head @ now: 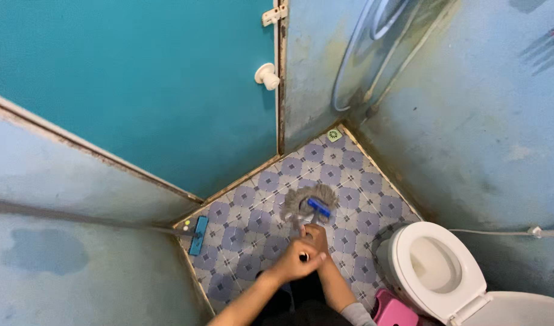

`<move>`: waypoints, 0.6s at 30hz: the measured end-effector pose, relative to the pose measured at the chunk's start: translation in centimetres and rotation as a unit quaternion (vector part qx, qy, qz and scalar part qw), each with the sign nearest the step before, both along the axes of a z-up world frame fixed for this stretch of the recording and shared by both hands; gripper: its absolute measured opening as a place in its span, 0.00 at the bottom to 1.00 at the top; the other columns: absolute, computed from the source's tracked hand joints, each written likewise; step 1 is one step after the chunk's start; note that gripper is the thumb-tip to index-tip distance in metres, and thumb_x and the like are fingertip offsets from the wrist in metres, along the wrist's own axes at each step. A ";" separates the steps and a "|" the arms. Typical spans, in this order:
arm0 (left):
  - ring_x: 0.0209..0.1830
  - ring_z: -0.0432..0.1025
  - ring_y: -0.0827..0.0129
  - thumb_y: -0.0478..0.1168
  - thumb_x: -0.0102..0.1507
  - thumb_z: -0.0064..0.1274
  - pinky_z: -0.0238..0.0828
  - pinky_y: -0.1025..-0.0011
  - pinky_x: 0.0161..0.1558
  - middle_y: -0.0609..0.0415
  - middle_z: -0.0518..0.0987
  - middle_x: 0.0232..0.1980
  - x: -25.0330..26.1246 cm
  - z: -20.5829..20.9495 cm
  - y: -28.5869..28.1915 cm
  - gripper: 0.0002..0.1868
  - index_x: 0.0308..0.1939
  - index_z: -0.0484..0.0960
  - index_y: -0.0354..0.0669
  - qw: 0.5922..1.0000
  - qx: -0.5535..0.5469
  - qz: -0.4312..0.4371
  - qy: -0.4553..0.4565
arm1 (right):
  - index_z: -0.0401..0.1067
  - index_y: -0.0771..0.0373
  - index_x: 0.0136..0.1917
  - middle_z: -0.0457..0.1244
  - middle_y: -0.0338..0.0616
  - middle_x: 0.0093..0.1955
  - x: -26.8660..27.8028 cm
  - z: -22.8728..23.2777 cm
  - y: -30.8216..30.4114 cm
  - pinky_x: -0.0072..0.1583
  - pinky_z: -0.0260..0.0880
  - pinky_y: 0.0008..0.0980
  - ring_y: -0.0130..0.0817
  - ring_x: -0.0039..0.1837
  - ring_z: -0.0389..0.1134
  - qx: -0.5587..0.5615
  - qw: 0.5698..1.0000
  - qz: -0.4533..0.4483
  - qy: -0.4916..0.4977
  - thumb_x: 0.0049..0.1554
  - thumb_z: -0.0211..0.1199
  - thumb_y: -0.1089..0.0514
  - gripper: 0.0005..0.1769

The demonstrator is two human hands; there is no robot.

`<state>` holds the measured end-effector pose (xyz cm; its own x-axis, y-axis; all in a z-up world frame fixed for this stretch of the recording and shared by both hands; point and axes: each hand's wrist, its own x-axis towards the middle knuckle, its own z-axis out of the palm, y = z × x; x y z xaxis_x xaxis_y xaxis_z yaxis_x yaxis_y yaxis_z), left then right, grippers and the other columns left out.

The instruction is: The person attaches a wet cloth to a mop head and then cleans the floor of a bathroom by hand.

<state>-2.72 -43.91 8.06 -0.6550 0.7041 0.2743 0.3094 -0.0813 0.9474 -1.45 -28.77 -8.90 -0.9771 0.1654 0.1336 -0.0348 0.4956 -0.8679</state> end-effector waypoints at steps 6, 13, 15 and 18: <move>0.32 0.72 0.59 0.38 0.62 0.59 0.67 0.62 0.49 0.53 0.74 0.25 -1.7 -4.4 1.7 0.16 0.20 0.74 0.41 0.996 -0.039 -0.065 0.044 | 0.72 0.67 0.33 0.66 0.54 0.38 -2.8 -1.6 3.5 0.51 0.69 0.44 0.53 0.47 0.68 0.108 0.994 0.002 -0.010 0.58 0.61 0.52 0.18; 0.31 0.72 0.60 0.36 0.59 0.59 0.66 0.56 0.64 0.54 0.73 0.25 -5.3 -12.0 3.6 0.16 0.19 0.71 0.42 0.990 -0.050 -0.084 0.098 | 0.71 0.66 0.35 0.67 0.60 0.58 -7.4 -2.0 6.5 0.66 0.64 0.47 0.59 0.65 0.65 0.143 0.987 0.060 -0.032 0.50 0.71 0.57 0.12; 0.29 0.70 0.63 0.36 0.60 0.59 0.68 0.59 0.59 0.54 0.72 0.24 -6.1 -12.2 3.0 0.18 0.18 0.70 0.42 0.993 -0.074 -0.073 0.050 | 0.72 0.66 0.37 0.66 0.61 0.60 -8.0 -1.6 6.0 0.69 0.60 0.51 0.61 0.68 0.63 0.097 0.993 0.055 -0.024 0.49 0.73 0.59 0.12; 0.26 0.66 0.66 0.37 0.60 0.60 0.70 0.66 0.44 0.55 0.69 0.22 -8.8 -10.2 0.0 0.20 0.17 0.69 0.41 0.987 -0.135 -0.083 -0.029 | 0.74 0.65 0.42 0.67 0.58 0.61 -9.7 -1.3 2.4 0.71 0.52 0.56 0.58 0.67 0.64 0.036 0.997 0.066 0.007 0.47 0.74 0.62 0.11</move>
<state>-11.50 -43.94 -2.16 -0.5333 0.8455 0.0274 0.2570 0.1311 0.9575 -11.20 -26.34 -10.18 -0.9876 0.0255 0.1551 -0.1161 0.5468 -0.8292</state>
